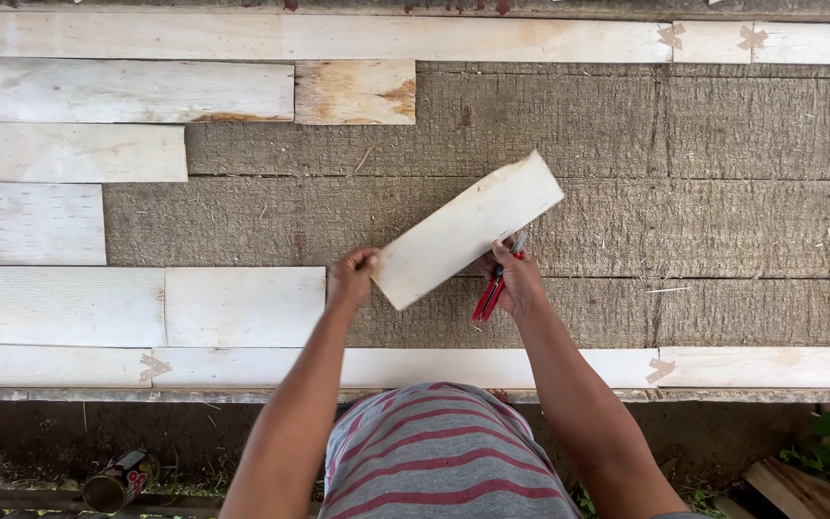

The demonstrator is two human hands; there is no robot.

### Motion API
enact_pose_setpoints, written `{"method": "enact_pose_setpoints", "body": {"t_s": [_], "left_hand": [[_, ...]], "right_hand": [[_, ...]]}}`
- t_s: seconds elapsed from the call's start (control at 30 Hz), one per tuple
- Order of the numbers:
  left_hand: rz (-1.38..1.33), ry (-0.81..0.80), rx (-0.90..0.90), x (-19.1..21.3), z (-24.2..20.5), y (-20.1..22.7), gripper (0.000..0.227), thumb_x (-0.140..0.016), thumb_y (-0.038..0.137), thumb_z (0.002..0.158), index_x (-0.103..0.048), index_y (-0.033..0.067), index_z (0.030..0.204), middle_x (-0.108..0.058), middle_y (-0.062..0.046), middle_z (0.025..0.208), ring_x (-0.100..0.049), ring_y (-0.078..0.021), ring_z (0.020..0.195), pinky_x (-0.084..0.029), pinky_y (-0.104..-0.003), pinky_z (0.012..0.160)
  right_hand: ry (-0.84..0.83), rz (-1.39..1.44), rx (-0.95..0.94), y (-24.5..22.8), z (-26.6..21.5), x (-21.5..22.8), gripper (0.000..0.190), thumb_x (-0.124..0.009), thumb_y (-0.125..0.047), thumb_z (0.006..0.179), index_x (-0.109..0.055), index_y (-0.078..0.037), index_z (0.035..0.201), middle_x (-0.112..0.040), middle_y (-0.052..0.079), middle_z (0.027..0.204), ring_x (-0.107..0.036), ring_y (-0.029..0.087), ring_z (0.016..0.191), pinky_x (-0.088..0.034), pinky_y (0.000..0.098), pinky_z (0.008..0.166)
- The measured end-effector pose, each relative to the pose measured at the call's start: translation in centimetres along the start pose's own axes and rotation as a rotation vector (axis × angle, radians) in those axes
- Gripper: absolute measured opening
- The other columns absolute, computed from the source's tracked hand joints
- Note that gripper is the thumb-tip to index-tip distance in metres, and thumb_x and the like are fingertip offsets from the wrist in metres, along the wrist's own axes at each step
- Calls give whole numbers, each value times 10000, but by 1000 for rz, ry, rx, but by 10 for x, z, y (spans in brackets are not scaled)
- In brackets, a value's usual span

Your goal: The person fits thin wooden boards together on a surface, using a utility knife to trim the edges and a pencil to mark where cuts are needed.

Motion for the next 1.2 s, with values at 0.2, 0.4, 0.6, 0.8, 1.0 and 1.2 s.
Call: {"method": "enact_pose_setpoints", "body": {"t_s": [0.2, 0.4, 0.6, 0.8, 1.0, 1.2], "left_hand": [[234, 156, -162, 75, 12, 85, 270, -625, 108, 990, -819, 269, 1085, -747, -127, 1066, -714, -357, 1002, -568, -459, 904], [86, 173, -177, 81, 32, 114, 325, -574, 69, 988, -808, 237, 1139, -761, -56, 1079, -683, -184, 960, -535, -373, 888], [-624, 134, -74, 59, 95, 38, 322, -526, 93, 1052, -677, 136, 1333, -709, 4, 956, -661, -84, 826, -561, -249, 789], [-530, 138, 83, 51, 47, 73, 435, -685, 261, 1013, -580, 90, 1399, -723, -25, 1023, -653, -88, 738, -580, -227, 692], [-696, -63, 212, 2, 23, 78, 404, -799, 109, 888, -597, 197, 1226, -783, -59, 1091, -789, -206, 905, -622, -284, 759], [-630, -250, 243, -78, 14, 64, 388, -648, 302, 1042, -551, 184, 1399, -707, -104, 1316, -729, -291, 1135, -576, -359, 890]], "right_hand": [[80, -22, 33, -3, 22, 20, 309, -747, -209, 964, -569, -167, 1214, -726, 53, 964, -783, 204, 800, -545, 266, 586], [115, -47, 75, -12, 7, 23, 357, -691, -155, 985, -529, -152, 1303, -752, 88, 1000, -775, 194, 756, -539, 250, 544], [175, 3, 77, -9, 16, 35, 298, -674, -106, 975, -548, -154, 1241, -748, 100, 986, -771, 187, 733, -537, 251, 519], [190, 149, -1, 16, 20, 41, 245, -622, -78, 979, -535, -199, 1173, -702, 58, 916, -747, 175, 712, -526, 263, 538], [91, 254, -108, 45, 17, 25, 206, -582, -39, 986, -525, -124, 1165, -685, 16, 898, -651, 88, 637, -492, 240, 559], [-35, 307, -217, 52, -22, -28, 231, -607, -49, 986, -564, -78, 1211, -714, 66, 925, -655, 130, 648, -529, 294, 581]]}}
Point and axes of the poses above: each hand's wrist, its own z-axis towards the middle knuckle, its own x-axis out of the back of the hand, y = z × x, the point moved 5 cm from there along z, towards the middle knuckle
